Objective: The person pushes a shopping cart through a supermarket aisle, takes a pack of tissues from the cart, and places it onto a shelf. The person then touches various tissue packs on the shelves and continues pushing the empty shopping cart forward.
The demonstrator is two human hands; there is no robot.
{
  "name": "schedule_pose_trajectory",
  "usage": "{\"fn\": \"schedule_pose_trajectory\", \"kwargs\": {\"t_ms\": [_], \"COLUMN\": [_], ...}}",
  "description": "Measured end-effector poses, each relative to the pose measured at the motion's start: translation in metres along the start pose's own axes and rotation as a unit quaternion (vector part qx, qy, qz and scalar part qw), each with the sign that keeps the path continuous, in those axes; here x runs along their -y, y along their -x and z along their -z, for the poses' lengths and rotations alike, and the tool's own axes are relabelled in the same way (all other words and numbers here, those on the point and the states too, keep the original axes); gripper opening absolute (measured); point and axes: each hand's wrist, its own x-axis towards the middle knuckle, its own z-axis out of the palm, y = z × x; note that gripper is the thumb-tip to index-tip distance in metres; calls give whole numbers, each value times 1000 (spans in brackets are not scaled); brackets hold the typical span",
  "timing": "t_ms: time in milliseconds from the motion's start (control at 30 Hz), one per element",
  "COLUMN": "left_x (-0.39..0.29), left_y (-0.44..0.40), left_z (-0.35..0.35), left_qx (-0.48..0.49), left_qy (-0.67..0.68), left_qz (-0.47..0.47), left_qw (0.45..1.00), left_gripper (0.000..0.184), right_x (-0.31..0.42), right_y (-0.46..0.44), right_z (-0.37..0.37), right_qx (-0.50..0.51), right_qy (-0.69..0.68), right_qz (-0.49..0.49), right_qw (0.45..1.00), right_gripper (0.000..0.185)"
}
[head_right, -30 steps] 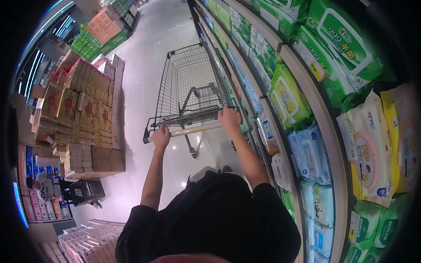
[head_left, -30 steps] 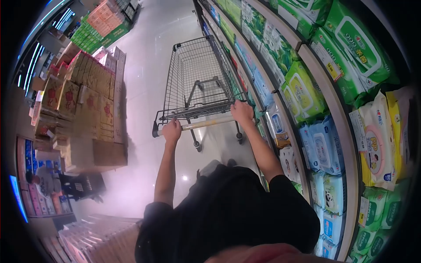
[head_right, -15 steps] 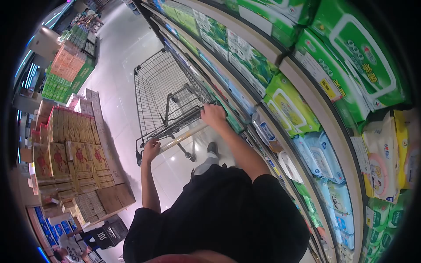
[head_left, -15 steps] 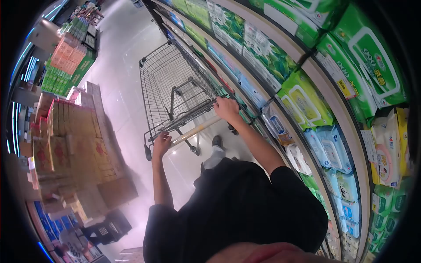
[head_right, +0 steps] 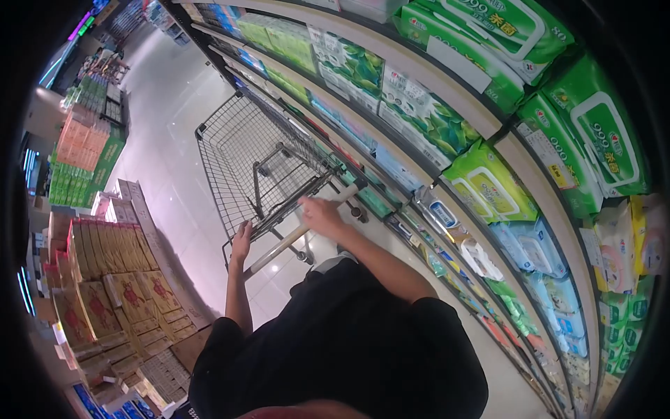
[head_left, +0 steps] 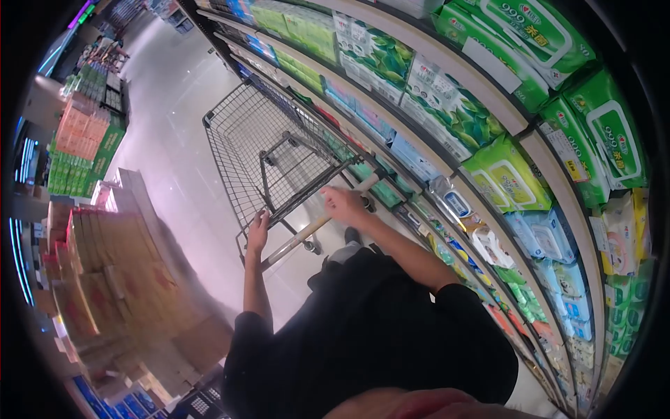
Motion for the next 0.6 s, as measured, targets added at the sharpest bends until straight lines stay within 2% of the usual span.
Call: {"fn": "schedule_pose_trajectory", "kwargs": {"t_ms": [67, 133, 167, 233, 267, 400, 467, 533, 600], "left_x": [5, 18, 21, 10, 5, 13, 7, -7, 7], "left_y": [-6, -12, -14, -8, -6, 1, 14, 30, 35], "left_z": [4, 4, 6, 12, 13, 4, -1, -3, -10], "left_qx": [3, 45, 62, 87, 94, 102, 97, 112, 127], "left_qy": [21, 14, -22, -64, -98, -89, -97, -89, -76], "left_qz": [-3, -17, -41, -52, -64, -103, -126, -79, -124], "left_qw": [1000, 999, 997, 993, 989, 985, 982, 987, 981], "left_gripper": [56, 59, 66, 67, 69, 69, 66, 63, 62], "right_x": [28, 45, 46, 47, 48, 49, 54, 57, 62], "right_y": [7, 17, 22, 35, 39, 60, 76, 94, 109], "right_z": [-29, -51, -56, -64, -65, -64, -68, -70, -74], "right_qx": [28, 36, 28, -25, -35, -43, -101, -113, -175], "right_qy": [-55, 23, 21, 66, 68, 68, 123, 126, 140], "right_qz": [-10, 50, 36, 101, 91, 60, 61, 44, 48], "right_qw": [998, 998, 999, 992, 993, 995, 985, 985, 973], "right_gripper": [32, 35, 35, 41, 41, 50, 51, 50, 50]}}
